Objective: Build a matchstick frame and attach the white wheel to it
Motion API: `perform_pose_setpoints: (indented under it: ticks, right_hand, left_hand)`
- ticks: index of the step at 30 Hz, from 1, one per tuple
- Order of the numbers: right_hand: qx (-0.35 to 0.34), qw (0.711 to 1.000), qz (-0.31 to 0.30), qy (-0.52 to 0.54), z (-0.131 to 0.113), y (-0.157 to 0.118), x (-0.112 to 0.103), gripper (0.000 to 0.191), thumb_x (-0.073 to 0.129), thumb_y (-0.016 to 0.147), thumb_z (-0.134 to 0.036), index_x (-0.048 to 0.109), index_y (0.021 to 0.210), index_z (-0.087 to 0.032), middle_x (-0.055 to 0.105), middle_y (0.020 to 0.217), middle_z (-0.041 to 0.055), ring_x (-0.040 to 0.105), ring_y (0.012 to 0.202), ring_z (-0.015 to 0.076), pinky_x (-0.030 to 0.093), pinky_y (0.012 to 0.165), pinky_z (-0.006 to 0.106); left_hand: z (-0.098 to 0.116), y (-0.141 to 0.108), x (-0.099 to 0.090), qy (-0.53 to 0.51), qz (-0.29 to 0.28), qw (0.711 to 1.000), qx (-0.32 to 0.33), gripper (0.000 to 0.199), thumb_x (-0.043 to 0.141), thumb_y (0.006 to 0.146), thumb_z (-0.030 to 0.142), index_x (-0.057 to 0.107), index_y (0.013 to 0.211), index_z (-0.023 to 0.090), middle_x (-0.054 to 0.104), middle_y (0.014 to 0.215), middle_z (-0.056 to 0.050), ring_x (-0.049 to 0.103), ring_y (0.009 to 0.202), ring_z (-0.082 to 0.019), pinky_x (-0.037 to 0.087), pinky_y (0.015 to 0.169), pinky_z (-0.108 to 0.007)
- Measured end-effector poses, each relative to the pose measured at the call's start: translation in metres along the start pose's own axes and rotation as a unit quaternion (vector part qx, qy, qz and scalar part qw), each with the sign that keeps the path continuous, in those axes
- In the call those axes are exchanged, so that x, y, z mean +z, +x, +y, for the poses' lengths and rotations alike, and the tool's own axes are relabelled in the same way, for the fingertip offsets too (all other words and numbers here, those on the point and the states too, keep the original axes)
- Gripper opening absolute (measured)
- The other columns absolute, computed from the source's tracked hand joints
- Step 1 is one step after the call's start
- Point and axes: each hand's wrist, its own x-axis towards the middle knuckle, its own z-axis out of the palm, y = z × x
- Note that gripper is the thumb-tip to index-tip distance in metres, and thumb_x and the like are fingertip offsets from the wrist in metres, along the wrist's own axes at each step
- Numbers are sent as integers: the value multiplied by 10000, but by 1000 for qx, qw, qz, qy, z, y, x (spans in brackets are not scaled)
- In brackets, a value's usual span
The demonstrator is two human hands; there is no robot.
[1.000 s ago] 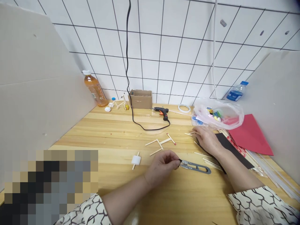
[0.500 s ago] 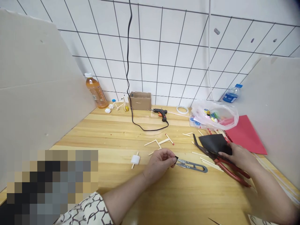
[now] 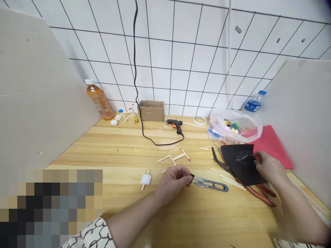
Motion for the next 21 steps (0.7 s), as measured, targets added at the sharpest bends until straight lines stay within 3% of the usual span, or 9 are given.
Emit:
perform_pose_setpoints:
  ticks: [8,14,18,21]
  right_hand:
    - [18,999,-14,38,-9,0,-13,259,429,767,-197,559,991,-196,667,887,140,612,837,286,431,651,344]
    - [31,998,-9,46,-23,2,-29,254,436,782,-209,546,1009,-182,660,895,120,603,822,263,421,644,321]
    - [25,999,-8,47,-42,17,-41,264,468,761,-189,546,1009,-148,663,873,108,606,786,226,417,638,291]
    - [-5,999,-8,38,-70,37,-48,286,489,737,-168,566,1010,-131,665,876,112,604,808,227,404,644,287]
  left_hand:
    - [2,0,0,-3,-1,1000,-6,289,725,618,376,577,678,136,553,575,21,495,543,-90,367,562,-226]
    - [3,0,1,-6,-5,1000,-12,282,723,620,369,579,676,133,556,578,18,489,552,-90,369,575,-230]
    - [-1,2,-1,-11,-14,1000,-12,271,718,629,353,571,679,131,557,566,19,487,546,-88,367,572,-228]
    - [-3,3,-1,-19,-15,1000,-9,269,720,626,345,567,676,130,561,560,19,485,538,-85,366,564,-223]
